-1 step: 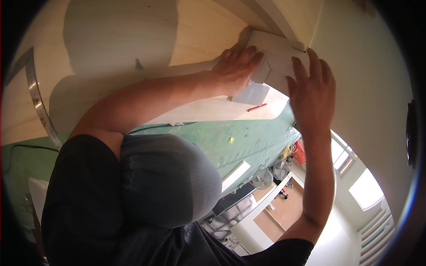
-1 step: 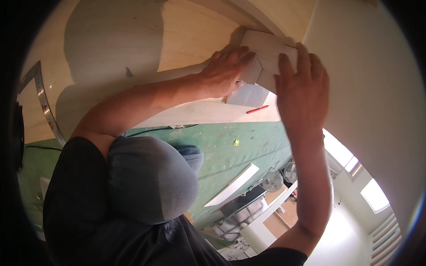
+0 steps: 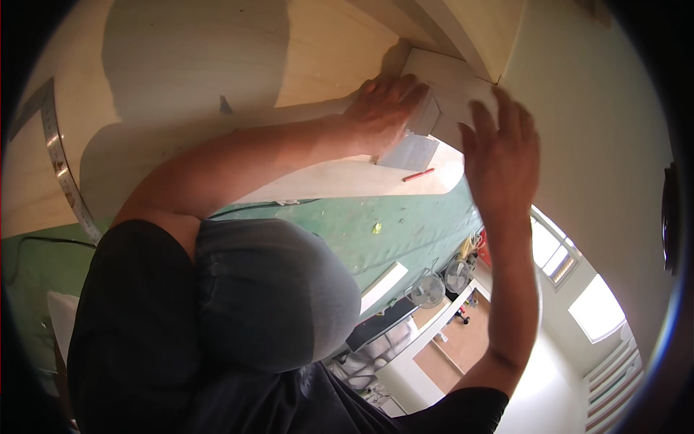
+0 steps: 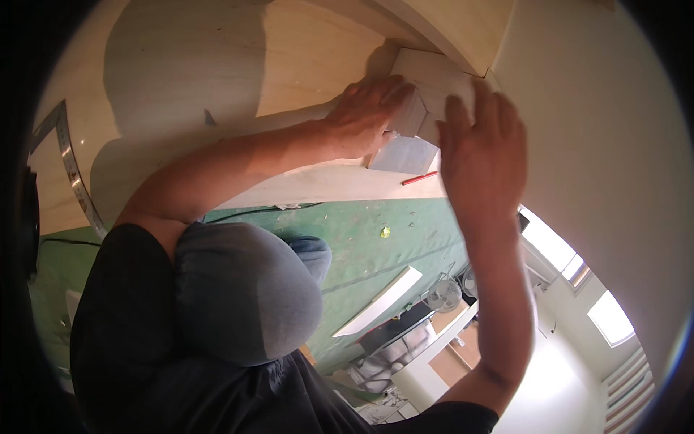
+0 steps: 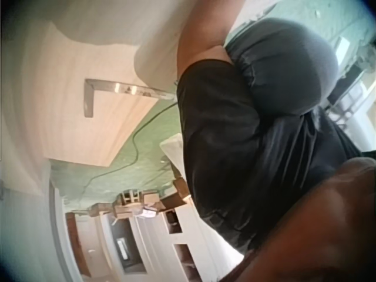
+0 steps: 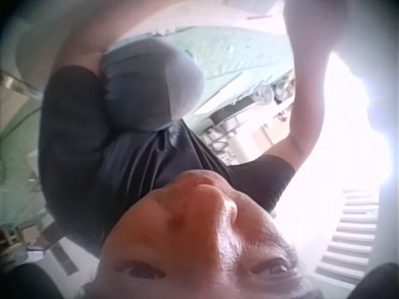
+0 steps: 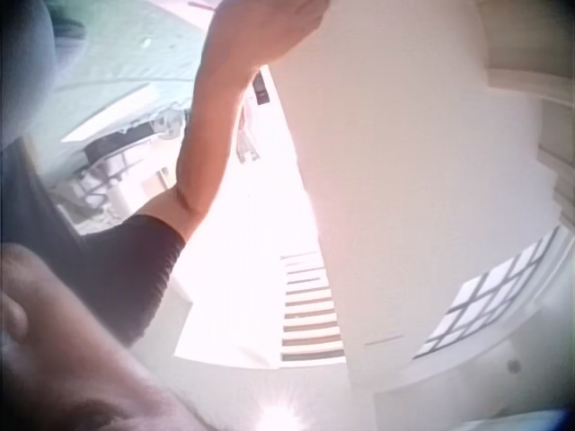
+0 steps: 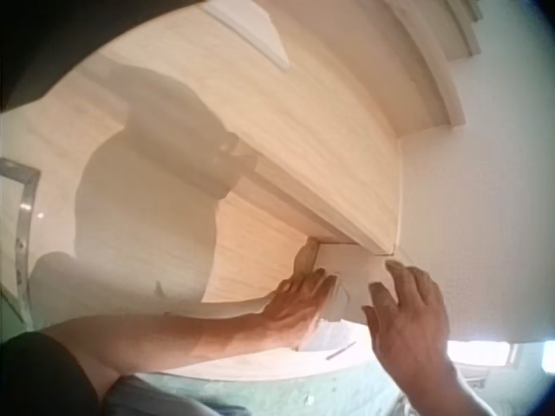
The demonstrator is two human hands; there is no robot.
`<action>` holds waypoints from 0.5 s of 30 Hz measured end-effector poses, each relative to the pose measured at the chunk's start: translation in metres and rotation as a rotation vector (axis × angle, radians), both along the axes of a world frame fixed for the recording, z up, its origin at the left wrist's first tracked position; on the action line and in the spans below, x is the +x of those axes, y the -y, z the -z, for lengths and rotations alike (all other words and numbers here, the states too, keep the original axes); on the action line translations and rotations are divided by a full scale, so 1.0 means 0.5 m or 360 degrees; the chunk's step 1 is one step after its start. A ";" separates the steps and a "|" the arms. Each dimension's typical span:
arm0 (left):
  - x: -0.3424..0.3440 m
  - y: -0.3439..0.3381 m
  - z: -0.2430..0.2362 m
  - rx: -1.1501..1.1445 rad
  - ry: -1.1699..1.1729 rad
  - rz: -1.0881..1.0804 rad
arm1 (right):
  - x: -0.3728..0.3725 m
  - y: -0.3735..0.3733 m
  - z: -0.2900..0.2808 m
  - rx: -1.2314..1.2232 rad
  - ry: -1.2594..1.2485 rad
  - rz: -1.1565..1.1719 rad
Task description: Fitting and installing trim or molding on a cabinet or shelf structure during renovation.
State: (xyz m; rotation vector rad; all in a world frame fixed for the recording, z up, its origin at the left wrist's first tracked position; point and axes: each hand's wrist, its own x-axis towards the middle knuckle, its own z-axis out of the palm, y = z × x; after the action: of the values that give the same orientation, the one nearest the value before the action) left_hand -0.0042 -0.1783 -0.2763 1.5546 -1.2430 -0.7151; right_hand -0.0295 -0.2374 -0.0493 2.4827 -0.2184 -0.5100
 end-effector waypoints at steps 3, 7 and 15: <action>-0.005 0.002 0.021 -0.0052 -0.0034 -0.0054 | -0.043 -0.055 0.052 0.0627 0.0356 0.0397; 0.004 0.000 0.016 0.0016 -0.0053 0.0022 | -0.105 -0.120 0.144 0.0821 0.0791 0.1382; 0.054 0.011 -0.010 0.0032 -0.0282 0.0145 | -0.151 -0.154 0.361 0.1329 0.2368 0.2241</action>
State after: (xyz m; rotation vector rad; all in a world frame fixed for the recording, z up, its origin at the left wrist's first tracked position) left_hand 0.0228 -0.1835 -0.2713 1.4250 -1.1829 -0.9063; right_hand -0.1049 -0.1601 -0.2296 2.3920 -2.7759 1.1417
